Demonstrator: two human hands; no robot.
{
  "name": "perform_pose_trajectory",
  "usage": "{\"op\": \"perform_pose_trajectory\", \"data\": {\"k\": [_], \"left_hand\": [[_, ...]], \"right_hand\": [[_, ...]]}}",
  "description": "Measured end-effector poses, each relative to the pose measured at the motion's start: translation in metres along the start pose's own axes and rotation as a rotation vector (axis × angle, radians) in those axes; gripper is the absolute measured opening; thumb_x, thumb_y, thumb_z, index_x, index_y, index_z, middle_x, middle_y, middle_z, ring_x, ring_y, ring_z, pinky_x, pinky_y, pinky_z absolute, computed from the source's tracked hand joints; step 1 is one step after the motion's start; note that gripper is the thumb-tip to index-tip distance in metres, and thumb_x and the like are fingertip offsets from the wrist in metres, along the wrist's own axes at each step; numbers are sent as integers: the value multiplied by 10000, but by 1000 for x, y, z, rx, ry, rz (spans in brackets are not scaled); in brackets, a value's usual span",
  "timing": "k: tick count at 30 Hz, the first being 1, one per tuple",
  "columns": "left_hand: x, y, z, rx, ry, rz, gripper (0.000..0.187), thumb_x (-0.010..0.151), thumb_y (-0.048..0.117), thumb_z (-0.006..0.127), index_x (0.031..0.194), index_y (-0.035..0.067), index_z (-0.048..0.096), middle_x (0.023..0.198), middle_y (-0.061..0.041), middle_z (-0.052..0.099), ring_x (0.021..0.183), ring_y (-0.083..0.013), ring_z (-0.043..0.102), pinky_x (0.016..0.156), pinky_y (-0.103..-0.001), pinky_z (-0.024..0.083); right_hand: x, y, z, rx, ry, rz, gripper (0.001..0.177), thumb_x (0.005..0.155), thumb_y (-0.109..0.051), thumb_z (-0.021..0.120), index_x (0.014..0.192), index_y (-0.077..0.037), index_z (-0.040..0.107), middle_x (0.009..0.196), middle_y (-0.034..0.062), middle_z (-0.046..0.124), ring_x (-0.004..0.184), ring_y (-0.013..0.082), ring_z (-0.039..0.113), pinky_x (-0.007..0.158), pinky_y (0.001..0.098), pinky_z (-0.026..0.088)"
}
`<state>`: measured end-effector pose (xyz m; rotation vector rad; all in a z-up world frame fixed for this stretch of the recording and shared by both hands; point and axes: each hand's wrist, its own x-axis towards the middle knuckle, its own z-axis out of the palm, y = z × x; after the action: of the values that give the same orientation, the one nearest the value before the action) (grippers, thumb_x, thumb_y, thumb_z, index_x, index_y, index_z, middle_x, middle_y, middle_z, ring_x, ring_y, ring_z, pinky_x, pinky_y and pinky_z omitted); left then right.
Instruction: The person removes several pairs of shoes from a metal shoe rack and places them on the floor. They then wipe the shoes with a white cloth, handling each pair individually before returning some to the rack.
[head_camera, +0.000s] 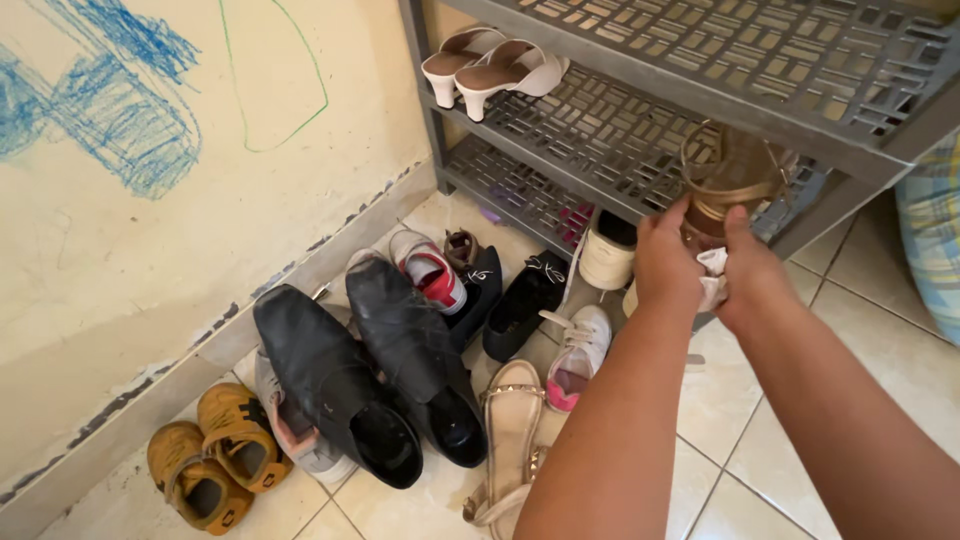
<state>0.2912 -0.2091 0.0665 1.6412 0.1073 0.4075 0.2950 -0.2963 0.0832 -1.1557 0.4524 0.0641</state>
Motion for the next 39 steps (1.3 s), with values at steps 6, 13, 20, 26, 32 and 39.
{"op": "perform_pose_trajectory", "data": {"k": [6,13,20,26,32,39], "left_hand": [[-23,-10,-23,-225,-30,-86,663,877,-21,582,1517,96,453,1431,-188,539,1229,-335,581,970,-400,488],[-85,-40,-159,242,55,-185,345,944,146,577,1266,62,667,1251,-231,667,1156,-399,632,987,-434,491],[-186,-38,-278,377,-17,-398,258,933,162,559,1115,83,724,1070,-204,758,1008,-347,725,867,-423,566],[-249,-68,-288,818,-248,-750,341,945,258,615,1234,79,590,1302,-167,583,1195,-383,605,946,-472,523],[-272,-151,-273,406,-43,-884,563,921,427,727,1344,102,546,1362,-240,445,1166,-410,603,1013,-431,513],[-294,-204,-267,310,304,-819,478,754,292,790,1146,81,616,939,-154,720,909,-344,710,838,-423,557]], "right_hand": [[-42,33,2,-77,74,-244,352,1064,-368,525,1363,-182,519,991,60,640,843,185,637,712,384,542],[-112,77,28,-326,-93,-45,451,937,-214,549,1384,-149,554,1025,13,633,763,145,539,604,300,459],[-144,172,2,-595,-496,199,390,975,-209,547,1346,-133,642,1079,53,732,742,144,567,638,274,473],[-133,286,-50,-844,-434,134,414,881,-234,669,1252,-51,672,1009,110,776,739,177,616,642,315,515],[-151,339,-48,-949,-373,488,499,935,-489,601,1257,-115,668,952,50,733,750,162,578,634,312,463],[-172,322,-50,-655,-230,522,360,893,-275,522,1187,-142,681,877,50,697,680,179,539,522,366,415]]}}
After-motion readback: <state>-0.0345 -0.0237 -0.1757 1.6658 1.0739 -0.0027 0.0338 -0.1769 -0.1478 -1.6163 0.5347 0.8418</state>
